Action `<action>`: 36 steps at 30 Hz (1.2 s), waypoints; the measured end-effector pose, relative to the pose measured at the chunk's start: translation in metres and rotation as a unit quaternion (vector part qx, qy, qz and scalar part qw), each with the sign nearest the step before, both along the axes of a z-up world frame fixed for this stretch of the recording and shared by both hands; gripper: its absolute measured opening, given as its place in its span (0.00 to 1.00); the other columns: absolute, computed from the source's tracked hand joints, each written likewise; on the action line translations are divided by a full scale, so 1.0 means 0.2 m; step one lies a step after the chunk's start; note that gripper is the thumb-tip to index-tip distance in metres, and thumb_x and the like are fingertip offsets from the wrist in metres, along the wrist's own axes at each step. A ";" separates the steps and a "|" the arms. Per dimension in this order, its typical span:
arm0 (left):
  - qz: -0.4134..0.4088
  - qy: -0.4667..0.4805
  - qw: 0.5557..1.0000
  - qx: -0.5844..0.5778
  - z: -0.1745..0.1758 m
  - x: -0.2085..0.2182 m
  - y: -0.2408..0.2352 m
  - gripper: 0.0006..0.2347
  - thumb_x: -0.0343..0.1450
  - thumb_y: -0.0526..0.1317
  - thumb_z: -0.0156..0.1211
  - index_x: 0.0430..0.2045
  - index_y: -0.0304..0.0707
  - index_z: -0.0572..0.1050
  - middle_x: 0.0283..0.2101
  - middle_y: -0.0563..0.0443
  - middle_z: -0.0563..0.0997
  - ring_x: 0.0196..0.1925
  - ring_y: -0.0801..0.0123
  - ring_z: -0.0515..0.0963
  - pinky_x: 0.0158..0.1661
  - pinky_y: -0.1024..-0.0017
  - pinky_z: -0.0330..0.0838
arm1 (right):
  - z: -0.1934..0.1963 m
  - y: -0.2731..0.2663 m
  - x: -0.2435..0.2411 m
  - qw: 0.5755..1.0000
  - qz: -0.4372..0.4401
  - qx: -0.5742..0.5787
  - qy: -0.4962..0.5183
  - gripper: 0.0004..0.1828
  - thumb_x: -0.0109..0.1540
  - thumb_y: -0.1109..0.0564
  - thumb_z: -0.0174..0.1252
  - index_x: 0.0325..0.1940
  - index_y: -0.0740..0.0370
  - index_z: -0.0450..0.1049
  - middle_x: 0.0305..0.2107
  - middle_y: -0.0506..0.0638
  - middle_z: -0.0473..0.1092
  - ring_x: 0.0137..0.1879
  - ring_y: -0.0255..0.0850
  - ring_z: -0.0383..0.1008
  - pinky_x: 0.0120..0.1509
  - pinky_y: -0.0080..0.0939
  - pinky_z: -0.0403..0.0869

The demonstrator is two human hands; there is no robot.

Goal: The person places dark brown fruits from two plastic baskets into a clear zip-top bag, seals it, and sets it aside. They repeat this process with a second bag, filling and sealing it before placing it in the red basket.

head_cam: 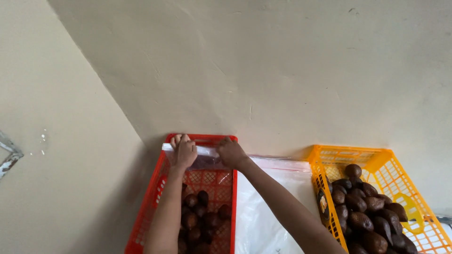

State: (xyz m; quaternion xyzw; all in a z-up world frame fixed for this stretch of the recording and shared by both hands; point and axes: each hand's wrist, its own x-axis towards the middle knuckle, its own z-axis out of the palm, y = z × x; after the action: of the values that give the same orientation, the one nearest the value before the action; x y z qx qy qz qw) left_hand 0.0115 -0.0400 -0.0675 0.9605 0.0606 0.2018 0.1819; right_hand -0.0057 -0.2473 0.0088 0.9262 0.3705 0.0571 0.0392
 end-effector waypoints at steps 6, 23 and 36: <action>-0.045 -0.025 0.966 0.252 0.01 -0.12 0.01 0.09 0.65 0.41 0.51 0.36 0.42 0.71 0.47 0.51 0.63 0.61 0.57 0.59 0.65 0.57 0.48 | -0.26 0.10 0.09 0.993 -0.075 -0.038 -0.079 0.11 0.59 0.53 0.52 0.40 0.50 0.79 0.41 0.48 0.74 0.55 0.46 0.62 0.54 0.57 0.61; -0.021 0.209 0.956 0.206 -0.01 -0.29 -0.07 0.22 0.72 0.53 0.45 0.61 0.66 0.52 0.56 0.42 0.62 0.58 0.47 0.65 0.57 0.46 0.57 | -0.36 0.14 -0.06 0.995 -0.094 0.021 0.011 0.10 0.58 0.56 0.49 0.36 0.53 0.77 0.35 0.47 0.74 0.42 0.46 0.75 0.39 0.46 0.73; -0.238 0.162 0.956 -0.062 0.75 -0.81 -0.43 0.17 0.73 0.47 0.48 0.17 0.40 0.79 0.25 0.43 0.83 0.39 0.48 0.82 0.45 0.61 0.72 | 0.06 -0.74 -0.40 0.955 -0.209 0.077 0.197 0.15 0.58 0.55 0.59 0.49 0.59 0.73 0.43 0.55 0.72 0.49 0.50 0.76 0.49 0.46 0.76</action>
State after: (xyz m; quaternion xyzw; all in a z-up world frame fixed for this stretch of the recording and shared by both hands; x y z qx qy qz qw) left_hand -0.1514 -0.1255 0.0822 0.9538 -0.1292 -0.0095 0.2712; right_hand -0.0864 -0.3951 0.0216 0.9760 0.1636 -0.1079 -0.0946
